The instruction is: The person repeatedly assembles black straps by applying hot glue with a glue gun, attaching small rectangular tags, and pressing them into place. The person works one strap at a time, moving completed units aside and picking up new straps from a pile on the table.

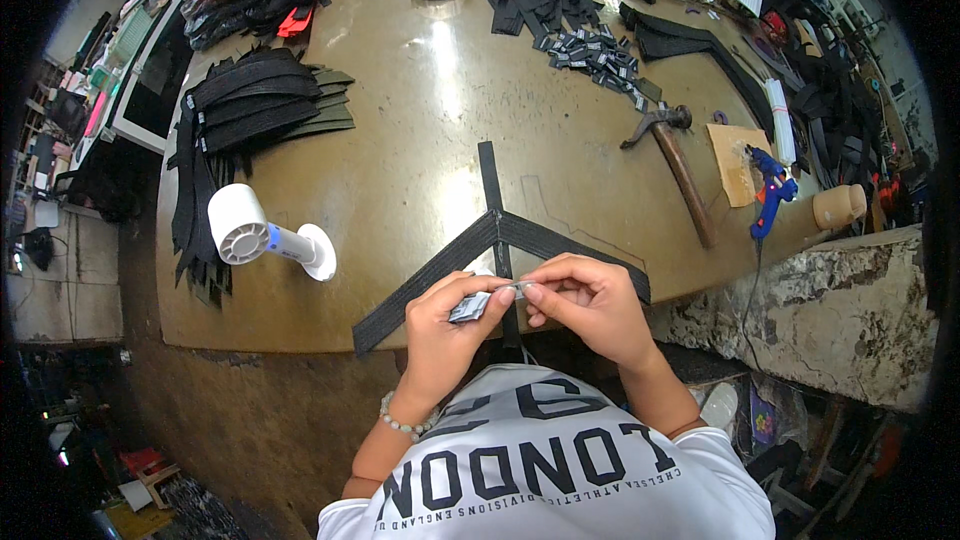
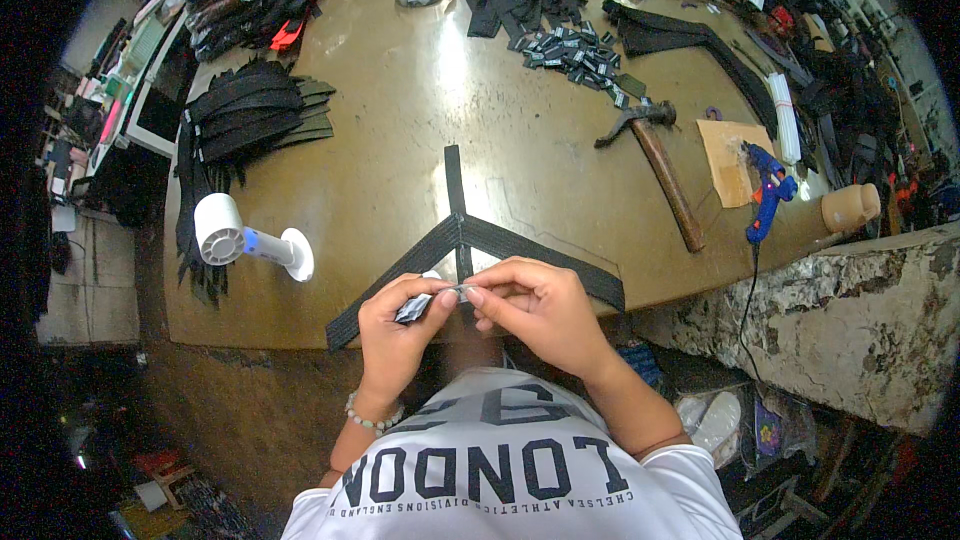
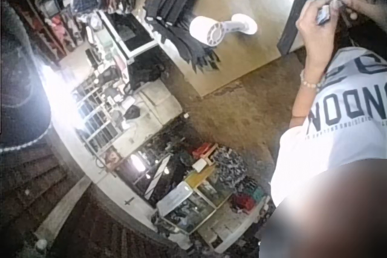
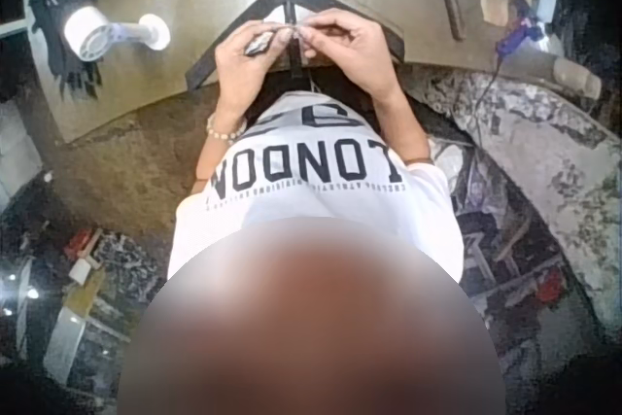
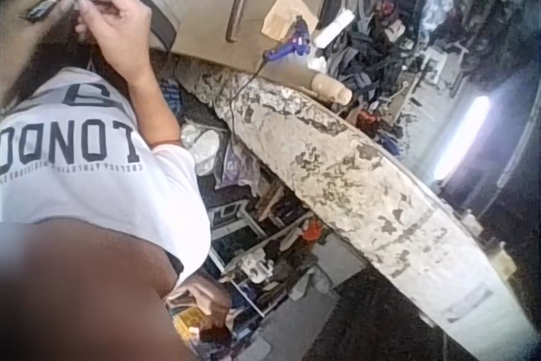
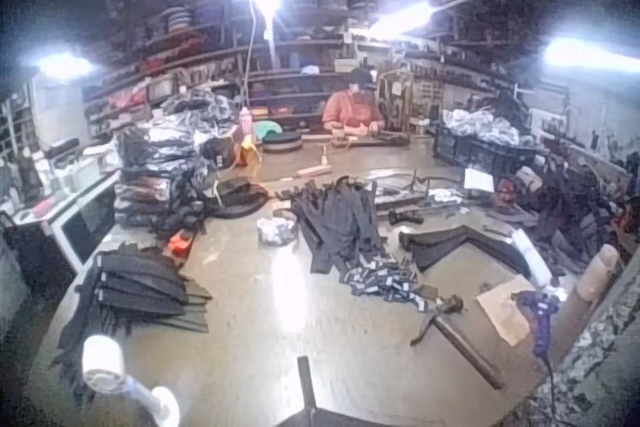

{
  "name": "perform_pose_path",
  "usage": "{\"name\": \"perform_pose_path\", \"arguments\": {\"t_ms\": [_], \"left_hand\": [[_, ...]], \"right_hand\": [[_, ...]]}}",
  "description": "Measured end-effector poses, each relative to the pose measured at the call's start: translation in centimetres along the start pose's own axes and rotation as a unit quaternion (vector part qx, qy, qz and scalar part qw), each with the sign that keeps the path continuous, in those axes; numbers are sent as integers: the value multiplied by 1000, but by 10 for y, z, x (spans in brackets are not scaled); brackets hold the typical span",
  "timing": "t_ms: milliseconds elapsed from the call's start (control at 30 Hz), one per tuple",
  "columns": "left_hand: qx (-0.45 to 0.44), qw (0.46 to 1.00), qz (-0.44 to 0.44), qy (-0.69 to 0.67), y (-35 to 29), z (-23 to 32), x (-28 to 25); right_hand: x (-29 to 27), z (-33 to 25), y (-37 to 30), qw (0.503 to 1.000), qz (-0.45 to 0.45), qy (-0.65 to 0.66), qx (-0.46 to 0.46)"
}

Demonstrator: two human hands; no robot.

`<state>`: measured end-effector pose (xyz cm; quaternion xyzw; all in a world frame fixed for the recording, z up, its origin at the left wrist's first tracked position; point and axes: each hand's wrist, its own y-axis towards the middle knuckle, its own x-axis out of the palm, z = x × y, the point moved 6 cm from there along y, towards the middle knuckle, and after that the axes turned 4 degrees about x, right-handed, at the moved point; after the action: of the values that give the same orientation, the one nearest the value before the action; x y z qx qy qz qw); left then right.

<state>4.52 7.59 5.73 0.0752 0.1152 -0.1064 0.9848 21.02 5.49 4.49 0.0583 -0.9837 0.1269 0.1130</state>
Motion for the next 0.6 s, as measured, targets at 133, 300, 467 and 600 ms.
{"name": "perform_pose_path", "arguments": {"t_ms": [133,300,467,600], "left_hand": [[-27,999,20,-34,0,-11,-3],[-57,996,60,15,21,-28,-14],[8,986,52,157,45,-36,-10],[2,981,68,182,44,-41,-9]], "right_hand": [[-2,4,11,999,-20,-20,44],[-6,-5,50,977,-30,-209,36],[-7,-7,85,944,19,-329,-17],[-12,4,89,935,38,-352,-1]]}}
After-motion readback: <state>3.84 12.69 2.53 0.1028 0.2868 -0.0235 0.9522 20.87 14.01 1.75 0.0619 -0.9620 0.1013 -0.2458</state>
